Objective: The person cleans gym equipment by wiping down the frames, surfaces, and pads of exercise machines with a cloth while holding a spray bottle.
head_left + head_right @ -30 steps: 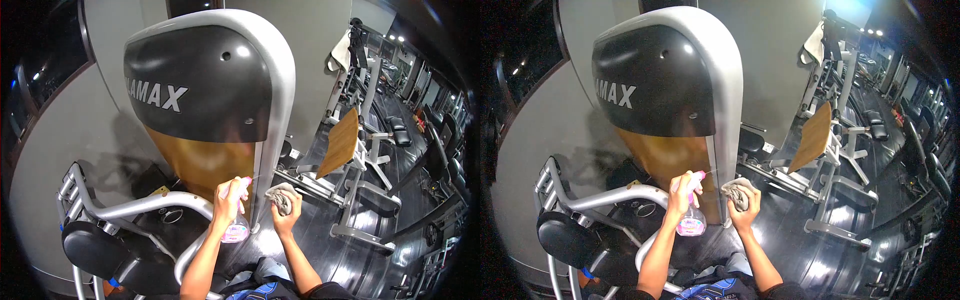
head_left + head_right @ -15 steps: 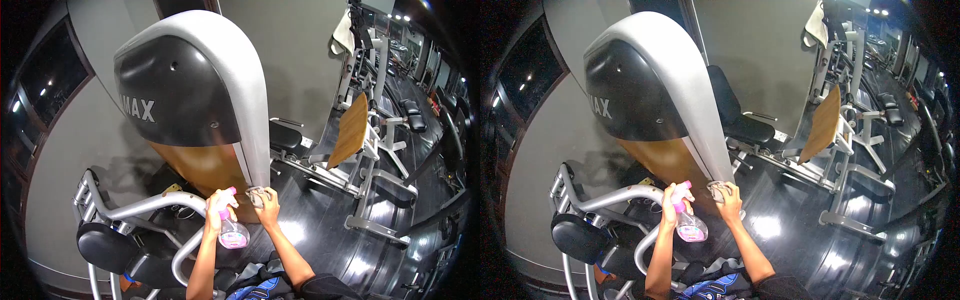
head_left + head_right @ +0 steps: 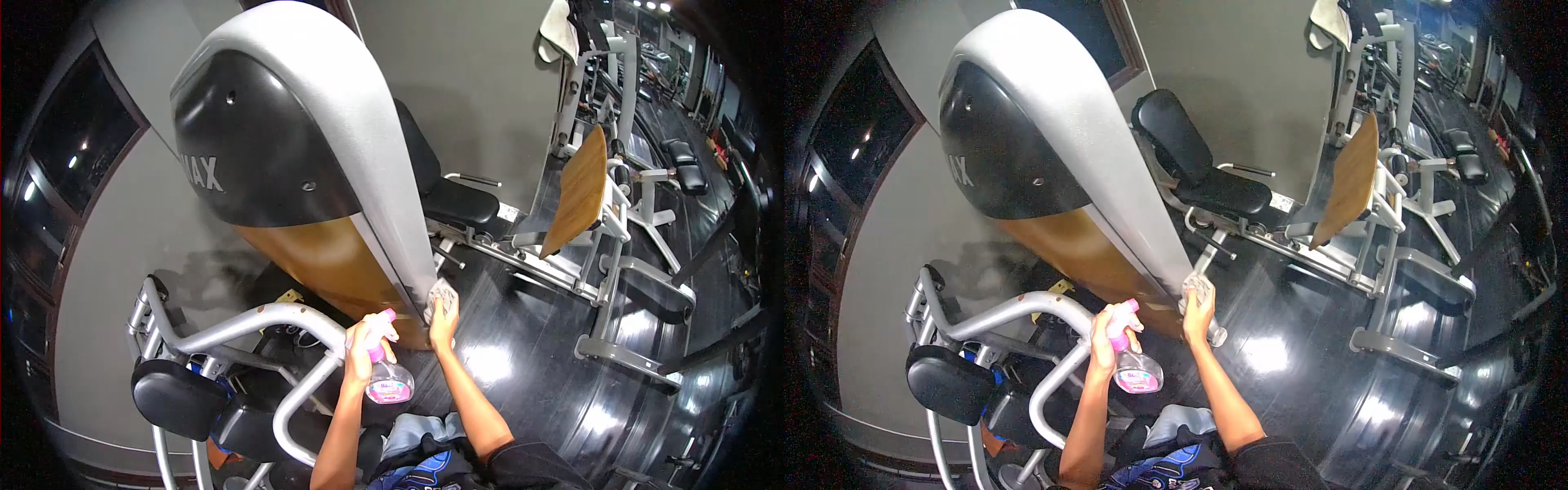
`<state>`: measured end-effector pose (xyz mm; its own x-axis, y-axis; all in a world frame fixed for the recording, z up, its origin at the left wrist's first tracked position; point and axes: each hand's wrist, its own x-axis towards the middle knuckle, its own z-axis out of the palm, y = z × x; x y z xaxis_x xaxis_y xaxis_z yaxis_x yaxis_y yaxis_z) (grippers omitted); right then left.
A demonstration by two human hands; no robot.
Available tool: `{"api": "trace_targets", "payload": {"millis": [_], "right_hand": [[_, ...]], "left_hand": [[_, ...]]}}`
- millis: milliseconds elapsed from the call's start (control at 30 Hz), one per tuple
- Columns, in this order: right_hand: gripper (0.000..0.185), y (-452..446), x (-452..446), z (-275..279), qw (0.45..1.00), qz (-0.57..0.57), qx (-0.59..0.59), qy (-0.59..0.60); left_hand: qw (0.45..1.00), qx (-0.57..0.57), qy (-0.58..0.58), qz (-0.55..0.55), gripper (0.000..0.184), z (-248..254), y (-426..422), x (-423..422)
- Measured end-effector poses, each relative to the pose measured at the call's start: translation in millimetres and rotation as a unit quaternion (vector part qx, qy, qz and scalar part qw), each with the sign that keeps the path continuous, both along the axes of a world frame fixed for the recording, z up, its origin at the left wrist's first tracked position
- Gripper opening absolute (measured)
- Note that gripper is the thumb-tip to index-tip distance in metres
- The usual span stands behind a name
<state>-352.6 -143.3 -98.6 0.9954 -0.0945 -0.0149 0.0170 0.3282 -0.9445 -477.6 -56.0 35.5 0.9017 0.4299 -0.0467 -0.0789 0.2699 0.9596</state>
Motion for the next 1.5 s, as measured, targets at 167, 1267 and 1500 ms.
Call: {"api": "trace_targets", "payload": {"millis": [167, 1267, 1500], "right_hand": [[0.033, -11.4, 24.7, -5.6, 0.993, 0.063, -0.083, 0.061], [0.042, 4.7, -25.4, -43.1, 0.997, 0.013, -0.036, 0.071], [0.05, 6.8, -41.3, -55.5, 0.935, -0.003, -0.256, -0.246]], "left_hand": [[0.998, 0.063, -0.014, 0.021, 0.05, -0.4, -13.3, 4.6], [0.985, 0.075, 0.101, 0.12, 0.048, -79.2, -53.6, -13.8], [0.983, 0.089, 0.094, 0.13, 0.053, -85.8, -50.2, -23.7]]}}
